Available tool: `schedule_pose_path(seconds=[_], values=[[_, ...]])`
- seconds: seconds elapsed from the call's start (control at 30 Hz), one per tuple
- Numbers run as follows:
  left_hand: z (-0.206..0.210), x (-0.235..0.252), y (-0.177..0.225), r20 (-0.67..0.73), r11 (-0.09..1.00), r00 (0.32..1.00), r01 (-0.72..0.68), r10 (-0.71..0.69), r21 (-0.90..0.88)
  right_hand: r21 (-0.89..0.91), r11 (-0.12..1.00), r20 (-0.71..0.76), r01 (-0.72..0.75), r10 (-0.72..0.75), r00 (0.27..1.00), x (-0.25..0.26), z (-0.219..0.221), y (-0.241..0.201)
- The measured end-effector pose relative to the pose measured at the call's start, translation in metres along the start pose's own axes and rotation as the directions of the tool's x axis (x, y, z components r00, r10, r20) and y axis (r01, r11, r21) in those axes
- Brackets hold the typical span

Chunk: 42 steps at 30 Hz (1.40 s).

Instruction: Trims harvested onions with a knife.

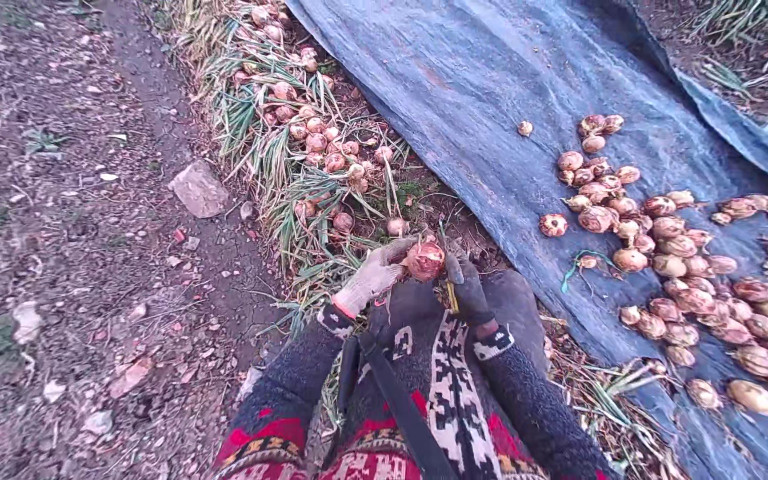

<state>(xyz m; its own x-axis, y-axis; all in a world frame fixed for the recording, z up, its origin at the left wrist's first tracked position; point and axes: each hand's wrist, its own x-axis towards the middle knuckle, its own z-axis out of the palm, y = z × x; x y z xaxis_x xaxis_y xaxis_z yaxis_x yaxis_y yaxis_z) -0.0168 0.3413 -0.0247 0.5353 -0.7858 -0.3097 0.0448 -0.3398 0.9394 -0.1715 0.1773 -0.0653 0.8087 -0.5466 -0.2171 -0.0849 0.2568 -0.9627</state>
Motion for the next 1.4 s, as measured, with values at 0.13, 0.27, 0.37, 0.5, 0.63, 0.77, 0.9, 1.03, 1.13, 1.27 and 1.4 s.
schedule_pose_path(seconds=[0.13, 0.27, 0.37, 0.5, 0.63, 0.77, 0.9, 1.03, 1.13, 1.27, 1.4], values=[[0.023, -0.014, -0.011, 0.202, 1.0, 0.979, 0.012, -0.018, 0.028, -0.052, 0.995, -0.061, 0.084, -0.087, 0.994, -0.014, -0.012, 0.011], [0.066, -0.016, -0.023, -0.04, 0.88, 0.992, 0.126, -0.121, 0.457, -0.118, 0.992, -0.136, -0.033, 0.017, 0.991, -0.029, -0.02, 0.024], [0.078, 0.007, -0.053, -0.324, 0.896, 0.922, 0.315, -0.212, 0.313, 0.091, 0.995, -0.088, -0.041, 0.049, 0.995, -0.05, -0.017, -0.005], [0.047, 0.036, -0.065, -0.312, 0.8, 0.844, 0.205, -0.436, -0.563, 0.099, 0.994, -0.18, -0.037, 0.055, 0.982, -0.054, -0.024, -0.022], [0.052, 0.047, -0.023, -0.301, 0.919, 0.902, 0.202, -0.309, -0.338, -0.205, 0.918, 0.002, -0.339, 0.347, 0.938, -0.025, -0.053, 0.025], [0.097, 0.026, 0.008, -0.033, 0.815, 0.993, 0.109, -0.11, 0.569, 0.146, 0.747, -0.066, -0.648, 0.661, 0.748, -0.008, -0.028, -0.008], [0.11, 0.037, -0.013, 0.075, 0.796, 0.997, -0.021, -0.03, 0.605, 0.515, 0.575, 0.067, -0.636, 0.713, 0.698, 0.006, -0.045, 0.015], [0.064, 0.097, -0.02, -0.25, 0.757, 0.959, 0.065, 0.133, 0.65, 0.868, 0.36, 0.201, -0.341, 0.372, 0.906, 0.002, -0.081, -0.01], [-0.024, 0.106, -0.032, -0.4, 0.633, 0.907, 0.386, -0.128, 0.671, 0.814, 0.57, -0.093, 0.113, -0.064, 0.994, 0.003, -0.146, -0.074], [-0.073, 0.065, -0.063, -0.239, 0.243, 0.701, 0.513, -0.672, 0.823, 0.632, 0.773, -0.047, 0.06, -0.039, 0.998, 0.02, -0.169, -0.095], [-0.081, 0.084, -0.09, -0.564, 0.18, 0.738, 0.653, -0.371, 0.736, 0.243, 0.947, -0.194, -0.212, 0.262, 0.946, 0.031, -0.141, -0.043]])
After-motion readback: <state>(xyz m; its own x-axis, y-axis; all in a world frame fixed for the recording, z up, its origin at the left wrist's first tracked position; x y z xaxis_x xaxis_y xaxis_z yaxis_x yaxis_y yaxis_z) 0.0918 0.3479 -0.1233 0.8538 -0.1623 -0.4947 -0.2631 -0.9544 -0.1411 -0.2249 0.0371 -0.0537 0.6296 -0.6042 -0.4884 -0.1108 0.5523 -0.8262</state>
